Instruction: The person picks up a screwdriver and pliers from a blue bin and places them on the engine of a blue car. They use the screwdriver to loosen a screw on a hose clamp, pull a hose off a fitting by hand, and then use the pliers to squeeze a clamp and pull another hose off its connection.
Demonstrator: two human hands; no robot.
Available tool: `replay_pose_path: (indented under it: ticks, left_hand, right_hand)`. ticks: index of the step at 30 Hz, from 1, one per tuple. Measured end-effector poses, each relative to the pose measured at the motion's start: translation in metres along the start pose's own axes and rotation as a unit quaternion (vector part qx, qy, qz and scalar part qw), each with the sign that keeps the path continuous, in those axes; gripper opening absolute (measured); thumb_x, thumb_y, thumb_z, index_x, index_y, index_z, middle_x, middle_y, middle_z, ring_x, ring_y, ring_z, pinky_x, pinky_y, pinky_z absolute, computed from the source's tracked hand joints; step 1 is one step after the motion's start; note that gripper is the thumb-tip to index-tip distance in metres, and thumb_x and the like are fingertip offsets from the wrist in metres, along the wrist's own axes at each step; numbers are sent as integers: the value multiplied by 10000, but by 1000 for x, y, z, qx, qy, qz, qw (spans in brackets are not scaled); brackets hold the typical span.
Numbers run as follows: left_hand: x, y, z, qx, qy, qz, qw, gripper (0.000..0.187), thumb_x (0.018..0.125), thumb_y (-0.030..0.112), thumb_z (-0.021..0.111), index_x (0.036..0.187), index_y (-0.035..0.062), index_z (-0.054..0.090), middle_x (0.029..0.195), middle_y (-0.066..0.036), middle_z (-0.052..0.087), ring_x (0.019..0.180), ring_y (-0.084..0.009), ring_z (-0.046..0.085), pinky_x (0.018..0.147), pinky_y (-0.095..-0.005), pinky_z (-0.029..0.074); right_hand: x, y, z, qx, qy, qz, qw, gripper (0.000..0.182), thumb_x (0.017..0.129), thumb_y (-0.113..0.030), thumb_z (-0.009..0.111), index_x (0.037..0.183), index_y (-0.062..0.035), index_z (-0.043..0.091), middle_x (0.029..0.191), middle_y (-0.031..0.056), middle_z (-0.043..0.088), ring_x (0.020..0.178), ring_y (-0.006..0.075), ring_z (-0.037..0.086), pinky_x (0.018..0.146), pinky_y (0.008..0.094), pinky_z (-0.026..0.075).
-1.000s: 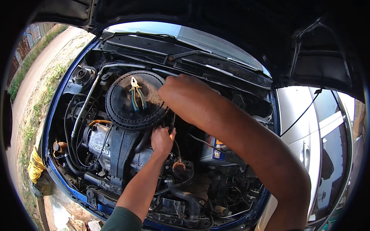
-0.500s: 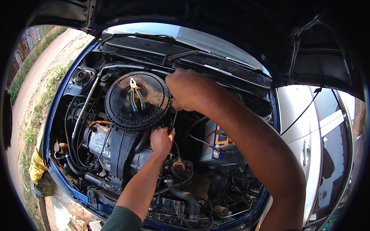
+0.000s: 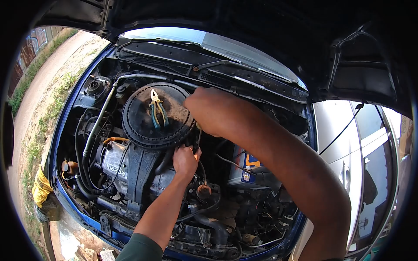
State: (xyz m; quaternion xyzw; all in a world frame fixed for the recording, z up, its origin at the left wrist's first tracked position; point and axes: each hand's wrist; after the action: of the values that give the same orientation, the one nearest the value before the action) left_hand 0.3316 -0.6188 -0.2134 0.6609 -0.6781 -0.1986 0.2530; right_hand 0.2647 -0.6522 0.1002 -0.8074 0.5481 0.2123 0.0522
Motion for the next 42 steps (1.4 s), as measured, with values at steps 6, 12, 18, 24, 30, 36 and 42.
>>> replay_pose_path:
  ticks: [6, 12, 18, 24, 30, 36, 42]
  left_hand:
    - [0, 0, -2, 3, -4, -3, 1000, 332, 902, 365, 789, 975, 41, 805, 1054, -162, 727, 1039, -340, 679, 914, -431, 577]
    - [-1, 2, -1, 12, 4, 0, 1000, 336, 893, 371, 795, 973, 45, 808, 1050, -157, 730, 1048, -338, 680, 919, -429, 578]
    - [1, -1, 1, -7, -7, -8, 1000, 349, 883, 364, 786, 1008, 40, 817, 1045, -200, 729, 1039, -376, 680, 922, -460, 567]
    - [0, -1, 3, -15, 8, 1, 1000, 349, 880, 372, 786, 997, 45, 818, 1048, -195, 726, 1041, -370, 680, 922, -458, 568]
    - [0, 0, 3, -1, 2, -1, 1000, 339, 887, 368, 786, 983, 44, 814, 1061, -178, 723, 1042, -364, 677, 923, -453, 571]
    - [0, 0, 0, -2, -7, -5, 1000, 339, 902, 377, 775, 979, 49, 806, 1084, -166, 722, 1066, -356, 676, 918, -453, 578]
    - [0, 1, -2, -8, 0, -4, 1000, 329, 904, 369, 776, 991, 52, 799, 1081, -171, 720, 1063, -356, 677, 911, -456, 581]
  right_hand:
    - [-10, 18, 5, 57, 63, -88, 993, 380, 814, -14, 828, 1185, -42, 750, 1188, 164, 701, 1168, 351, 670, 998, 447, 558]
    - [-12, 10, -2, 62, 34, -21, 997, 397, 805, -98, 870, 1176, -16, 758, 1162, 198, 707, 1178, 352, 676, 997, 436, 557]
    - [1, 2, -1, 82, 46, 54, 994, 476, 774, -197, 914, 1151, 41, 746, 1178, 234, 712, 1095, 363, 724, 936, 442, 586]
    - [-1, 11, -10, 73, -38, 187, 979, 577, 739, -301, 934, 1136, 67, 735, 1169, 263, 724, 1071, 359, 740, 918, 432, 584]
    - [-17, 22, 21, 55, 76, -31, 995, 466, 792, -180, 889, 1176, 15, 712, 1149, 174, 687, 1104, 320, 685, 943, 439, 564]
    - [-20, -1, 35, -194, 181, -211, 941, 176, 768, -106, 815, 941, -72, 819, 940, 103, 725, 1011, 263, 710, 839, 375, 604]
    - [-21, 11, 44, -244, 232, -260, 905, 101, 790, -96, 785, 883, -85, 822, 921, 71, 728, 930, 225, 709, 754, 337, 601]
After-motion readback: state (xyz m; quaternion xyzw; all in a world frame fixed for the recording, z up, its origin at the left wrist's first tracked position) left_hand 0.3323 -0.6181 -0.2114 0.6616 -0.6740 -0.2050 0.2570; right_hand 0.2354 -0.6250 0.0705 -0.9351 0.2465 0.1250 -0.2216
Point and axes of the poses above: each hand's wrist, its own x-axis towards the middle knuckle, its own z-axis out of the palm, y = z × x
